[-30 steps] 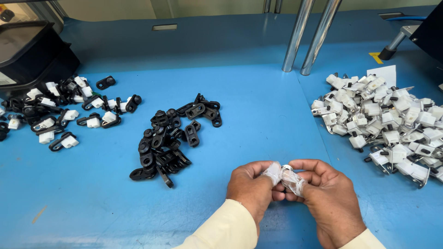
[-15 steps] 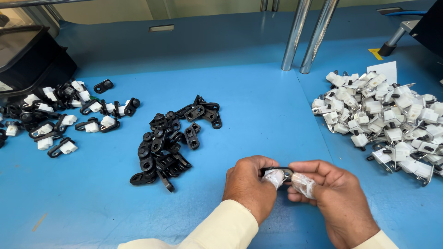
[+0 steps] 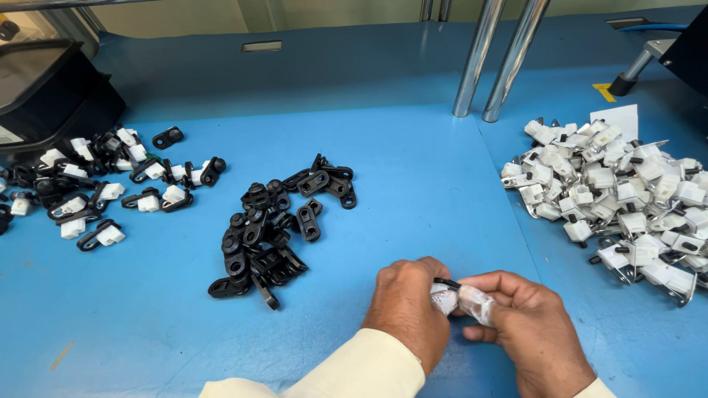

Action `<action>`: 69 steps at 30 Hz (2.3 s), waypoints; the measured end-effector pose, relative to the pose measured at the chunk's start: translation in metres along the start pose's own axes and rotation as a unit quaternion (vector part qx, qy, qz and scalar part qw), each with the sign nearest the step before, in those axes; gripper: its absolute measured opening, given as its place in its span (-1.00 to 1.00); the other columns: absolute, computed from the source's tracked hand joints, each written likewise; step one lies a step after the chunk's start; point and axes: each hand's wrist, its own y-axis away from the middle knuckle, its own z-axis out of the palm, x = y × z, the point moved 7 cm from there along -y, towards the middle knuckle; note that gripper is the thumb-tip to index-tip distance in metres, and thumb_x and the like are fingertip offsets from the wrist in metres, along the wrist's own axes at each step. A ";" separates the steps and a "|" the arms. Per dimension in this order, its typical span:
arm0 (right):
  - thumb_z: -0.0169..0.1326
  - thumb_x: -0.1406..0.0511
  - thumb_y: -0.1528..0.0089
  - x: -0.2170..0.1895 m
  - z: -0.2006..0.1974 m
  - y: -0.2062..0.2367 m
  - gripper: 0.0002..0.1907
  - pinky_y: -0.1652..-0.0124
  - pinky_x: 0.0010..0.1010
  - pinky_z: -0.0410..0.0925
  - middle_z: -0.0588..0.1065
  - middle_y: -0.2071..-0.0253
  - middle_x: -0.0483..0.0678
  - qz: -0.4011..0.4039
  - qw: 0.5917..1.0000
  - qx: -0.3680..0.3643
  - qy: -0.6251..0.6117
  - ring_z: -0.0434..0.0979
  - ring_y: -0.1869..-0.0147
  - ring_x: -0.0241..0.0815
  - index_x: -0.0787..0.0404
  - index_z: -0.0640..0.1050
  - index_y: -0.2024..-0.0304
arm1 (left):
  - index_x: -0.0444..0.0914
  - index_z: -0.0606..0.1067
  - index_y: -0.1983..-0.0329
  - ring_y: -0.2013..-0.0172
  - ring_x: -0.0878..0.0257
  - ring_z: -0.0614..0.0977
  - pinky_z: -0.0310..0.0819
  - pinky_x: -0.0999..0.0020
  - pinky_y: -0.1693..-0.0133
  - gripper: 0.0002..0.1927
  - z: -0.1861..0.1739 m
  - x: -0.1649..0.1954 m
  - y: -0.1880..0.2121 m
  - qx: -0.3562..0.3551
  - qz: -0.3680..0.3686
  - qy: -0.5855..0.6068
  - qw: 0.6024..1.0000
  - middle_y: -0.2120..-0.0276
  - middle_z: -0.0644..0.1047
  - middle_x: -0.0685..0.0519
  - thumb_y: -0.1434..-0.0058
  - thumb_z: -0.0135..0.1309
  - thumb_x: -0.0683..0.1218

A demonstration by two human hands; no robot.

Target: The person picks black plastic brackets and white plastic components from piles on a blue workbench, presses the white parts into the brackets by hand, and places each finished assembly onto the table in front of them.

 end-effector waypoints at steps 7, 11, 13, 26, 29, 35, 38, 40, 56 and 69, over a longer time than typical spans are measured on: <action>-0.04 0.47 -0.33 0.001 -0.001 0.002 -0.78 0.32 -0.28 0.46 0.64 0.27 0.06 0.006 0.999 0.038 0.025 0.58 0.26 -0.14 0.33 0.64 0.13 | -0.19 0.52 -0.07 -0.08 0.01 0.58 0.56 0.19 -0.07 -0.62 0.010 -0.002 -0.001 -0.003 0.008 -0.053 0.999 -0.01 0.51 -0.10 -0.20 0.05 -0.34; 0.02 0.39 -0.34 -0.004 -0.004 -0.003 -0.83 0.32 -0.31 0.46 0.63 0.24 0.07 0.005 0.997 -0.060 0.057 0.61 0.23 -0.19 0.31 0.60 0.10 | -0.17 0.49 -0.11 -0.05 0.01 0.60 0.59 0.22 -0.05 -0.58 0.012 -0.005 -0.005 -0.026 0.039 -0.048 0.998 -0.02 0.50 -0.11 -0.20 0.05 -0.34; 0.03 0.45 -0.34 -0.005 -0.005 -0.007 -0.79 0.25 -0.30 0.48 0.65 0.16 0.12 0.013 0.992 -0.090 0.088 0.60 0.18 -0.15 0.23 0.57 -0.01 | -0.18 0.41 -0.22 -0.03 -0.01 0.63 0.60 0.18 -0.04 -0.50 0.012 -0.002 -0.006 -0.019 0.069 -0.045 0.996 -0.01 0.54 -0.15 -0.21 0.08 -0.33; 0.01 0.31 -0.34 0.002 0.002 0.003 -0.78 0.27 -0.31 0.48 0.63 0.31 0.04 -0.069 0.997 0.022 0.002 0.60 0.29 -0.20 0.34 0.62 0.21 | -0.24 0.52 -0.03 0.14 0.00 0.71 0.64 0.16 0.09 -0.71 0.007 0.000 0.000 -0.004 0.047 -0.018 0.999 0.16 0.63 -0.15 -0.23 0.09 -0.23; 0.00 0.32 -0.34 -0.002 0.003 0.009 -0.77 0.31 -0.32 0.51 0.62 0.35 0.05 -0.099 0.993 0.064 0.015 0.60 0.35 -0.19 0.33 0.64 0.22 | -0.24 0.51 -0.02 0.12 0.00 0.69 0.65 0.15 0.10 -0.73 0.010 0.000 -0.002 -0.013 0.028 -0.022 0.999 0.14 0.60 -0.15 -0.24 0.09 -0.21; 0.08 0.32 -0.31 -0.014 -0.004 0.016 -0.82 0.38 -0.36 0.54 0.66 0.44 0.04 -0.155 0.966 0.138 0.151 0.66 0.44 -0.22 0.30 0.65 0.25 | -0.25 0.52 -0.02 0.15 0.03 0.71 0.66 0.16 0.10 -0.73 0.014 -0.001 -0.004 -0.034 0.007 -0.028 0.999 0.16 0.62 -0.14 -0.24 0.08 -0.22; 0.09 0.35 -0.27 -0.019 -0.004 0.019 -0.85 0.39 -0.35 0.54 0.66 0.42 0.02 -0.223 0.940 0.149 0.211 0.67 0.43 -0.21 0.26 0.65 0.22 | -0.26 0.52 -0.04 0.17 0.03 0.73 0.67 0.19 0.10 -0.71 0.013 -0.001 -0.005 -0.042 0.010 -0.017 0.999 0.17 0.64 -0.16 -0.24 0.07 -0.25; 0.12 0.35 -0.25 -0.025 -0.005 0.027 -0.88 0.39 -0.32 0.50 0.63 0.40 0.01 -0.298 0.890 0.184 0.293 0.63 0.41 -0.17 0.25 0.64 0.22 | -0.27 0.54 -0.02 0.17 0.03 0.73 0.66 0.20 0.08 -0.72 0.012 -0.003 -0.005 -0.039 0.012 -0.002 0.999 0.17 0.65 -0.16 -0.23 0.08 -0.25; -0.18 0.17 -0.45 0.010 -0.018 -0.011 -0.51 0.17 -0.17 0.49 0.56 0.12 0.25 0.018 0.997 -0.007 -0.073 0.61 0.11 0.05 0.49 0.51 -0.12 | -0.20 0.57 0.02 0.22 0.19 0.74 0.68 0.33 0.13 -0.67 0.010 -0.023 -0.030 -0.013 -0.022 0.075 0.997 0.21 0.64 0.00 -0.12 0.18 -0.27; 0.12 0.49 -0.25 -0.009 -0.021 -0.029 -0.71 0.31 -0.35 0.42 0.57 0.35 0.08 0.018 0.996 0.065 -0.050 0.55 0.34 -0.16 0.35 0.56 -0.04 | -0.24 0.59 0.08 0.23 0.18 0.72 0.67 0.29 0.13 -0.77 0.006 -0.008 -0.044 -0.028 -0.057 0.060 0.996 0.24 0.63 -0.02 -0.18 0.20 -0.17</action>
